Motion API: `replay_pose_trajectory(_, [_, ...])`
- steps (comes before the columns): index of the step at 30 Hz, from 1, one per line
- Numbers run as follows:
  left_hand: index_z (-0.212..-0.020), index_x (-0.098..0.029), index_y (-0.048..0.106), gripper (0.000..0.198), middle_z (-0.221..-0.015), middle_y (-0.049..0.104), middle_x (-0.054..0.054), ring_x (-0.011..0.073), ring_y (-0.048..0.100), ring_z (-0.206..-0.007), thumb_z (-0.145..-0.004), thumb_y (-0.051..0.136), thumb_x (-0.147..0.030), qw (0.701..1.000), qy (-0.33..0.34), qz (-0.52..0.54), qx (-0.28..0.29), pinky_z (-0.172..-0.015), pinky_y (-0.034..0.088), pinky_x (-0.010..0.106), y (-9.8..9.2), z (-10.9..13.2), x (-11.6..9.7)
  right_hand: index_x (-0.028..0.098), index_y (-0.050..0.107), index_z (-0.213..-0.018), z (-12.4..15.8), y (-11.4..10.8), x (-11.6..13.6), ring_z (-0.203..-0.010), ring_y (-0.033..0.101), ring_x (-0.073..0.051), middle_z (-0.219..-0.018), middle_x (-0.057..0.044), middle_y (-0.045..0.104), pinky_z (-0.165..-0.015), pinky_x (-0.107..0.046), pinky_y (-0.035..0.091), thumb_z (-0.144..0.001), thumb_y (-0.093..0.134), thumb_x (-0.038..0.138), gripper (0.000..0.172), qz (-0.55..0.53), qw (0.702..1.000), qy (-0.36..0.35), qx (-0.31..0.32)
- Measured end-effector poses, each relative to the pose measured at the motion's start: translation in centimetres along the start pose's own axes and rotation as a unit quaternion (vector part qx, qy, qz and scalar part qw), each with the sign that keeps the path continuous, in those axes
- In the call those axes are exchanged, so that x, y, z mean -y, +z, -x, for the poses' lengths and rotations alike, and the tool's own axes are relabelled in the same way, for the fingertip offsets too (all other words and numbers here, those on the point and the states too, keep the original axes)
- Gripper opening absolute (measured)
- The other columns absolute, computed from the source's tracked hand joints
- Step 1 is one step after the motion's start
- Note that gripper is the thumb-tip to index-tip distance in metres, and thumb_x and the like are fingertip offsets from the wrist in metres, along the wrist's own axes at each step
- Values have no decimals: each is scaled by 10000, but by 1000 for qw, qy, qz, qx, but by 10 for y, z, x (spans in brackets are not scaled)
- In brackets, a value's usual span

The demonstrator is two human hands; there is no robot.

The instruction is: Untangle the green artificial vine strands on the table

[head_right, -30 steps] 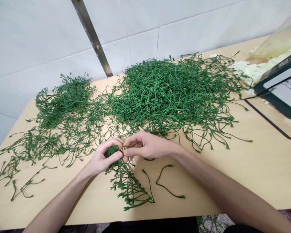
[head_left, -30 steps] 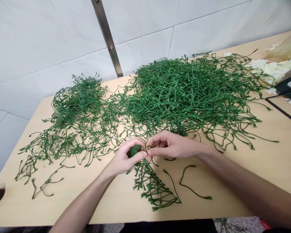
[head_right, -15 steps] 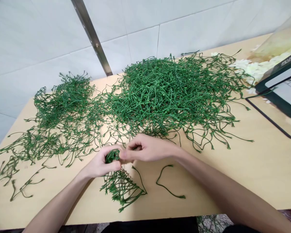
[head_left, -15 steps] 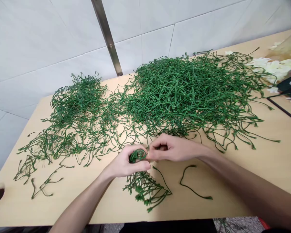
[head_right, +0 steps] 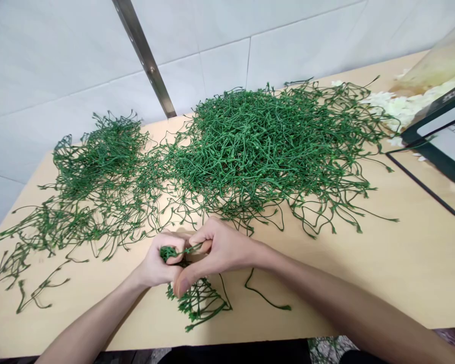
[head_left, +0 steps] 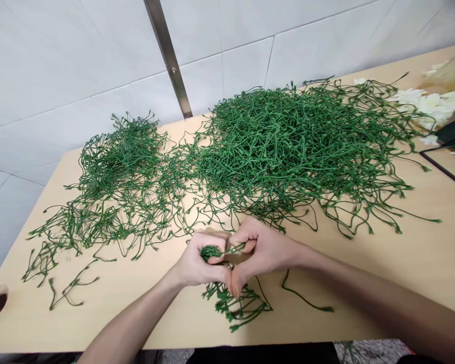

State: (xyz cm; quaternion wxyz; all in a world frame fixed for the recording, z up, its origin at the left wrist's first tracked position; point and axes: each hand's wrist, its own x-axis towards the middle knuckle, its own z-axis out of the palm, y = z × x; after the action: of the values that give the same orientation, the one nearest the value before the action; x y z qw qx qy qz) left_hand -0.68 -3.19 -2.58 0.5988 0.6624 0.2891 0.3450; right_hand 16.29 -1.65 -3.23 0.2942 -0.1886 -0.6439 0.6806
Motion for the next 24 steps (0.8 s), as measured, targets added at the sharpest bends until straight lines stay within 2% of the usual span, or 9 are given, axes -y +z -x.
replay_pose_trajectory(6, [-465, -187, 237, 692, -471, 229, -42, 108, 194, -501, -725, 666, -664, 999, 40, -2, -16, -500, 171, 302, 5, 4, 2, 179, 160, -476, 0, 8, 2, -482, 90, -42, -511, 84, 115, -417, -257, 58, -680, 812, 473, 744, 0, 996, -90, -13])
replay_pose_trajectory(8, [-467, -182, 252, 667, -464, 237, -43, 104, 210, -493, -758, 668, -615, 998, 62, 8, -26, -494, 179, 296, 3, 5, 2, 179, 170, -471, 2, 6, 4, -471, 94, -40, -500, 84, 122, -411, -260, 62, -692, 806, 475, 735, 17, 994, -102, -32])
replay_pose_trajectory(12, [-463, -160, 234, 655, -452, 223, -61, 80, 218, -482, -747, 779, -388, 988, 90, -4, -122, -490, 188, 267, -7, 3, 3, 190, 142, -495, 6, -13, 11, -464, 132, -46, -493, 73, 144, -421, -267, 109, -718, 804, 430, 738, 112, 973, -137, -147])
replay_pose_trajectory(14, [-468, -168, 253, 667, -459, 273, -60, 78, 260, -489, -661, 834, -432, 985, 75, 4, -154, -484, 199, 254, -13, 2, 7, 197, 115, -533, 7, -24, 13, -480, 140, -51, -507, 74, 142, -427, -263, 129, -670, 842, 409, 769, 134, 959, -149, -198])
replay_pose_trajectory(16, [-510, -180, 343, 611, -485, 336, -56, 81, 299, -499, -617, 830, -532, 987, 42, 36, -148, -479, 217, 244, -17, 3, 11, 199, 155, -538, 7, -32, 15, -487, 161, -55, -518, 73, 171, -430, -258, 144, -698, 816, 442, 722, 151, 949, -137, -239])
replay_pose_trajectory(18, [-607, -178, 470, 503, -514, 402, -47, 83, 328, -499, -675, 770, -576, 992, 1, 65, -111, -474, 235, 239, -18, 6, 13, 189, 337, -539, 6, -37, 16, -493, 252, -70, -539, 53, 278, -436, -250, 208, -846, 664, 491, 541, 173, 940, -119, -269])
replay_pose_trajectory(21, [-767, -141, 615, 400, -566, 530, 2, 102, 435, -512, -797, 659, -537, 992, -69, 83, -59, -485, 299, 242, -16, 9, 9, 176, 662, -928, 4, -38, 15, -663, 517, -120, -728, -20, 548, -581, -266, 434, -1003, 413, 434, 367, 183, 928, -114, -302])
replay_pose_trajectory(23, [-828, -111, 677, 402, -621, 604, 44, 127, 516, -559, -812, 640, -511, 988, -110, 100, -51, -520, 363, 249, -15, 9, 5, 211, 600, -1259, 3, -39, 11, -955, 620, -166, -1032, -72, 660, -810, -332, 519, -1020, 386, 380, 362, 182, 923, -125, -314])
replay_pose_trajectory(24, [-847, -103, 701, 398, -649, 628, 58, 137, 541, -582, -809, 644, -496, 985, -122, 111, -53, -541, 391, 252, -14, 8, 2, 231, 533, -1357, 2, -40, 9, -1104, 606, -184, -1200, -83, 645, -923, -373, 512, -1017, 399, 360, 387, 182, 920, -133, -321])
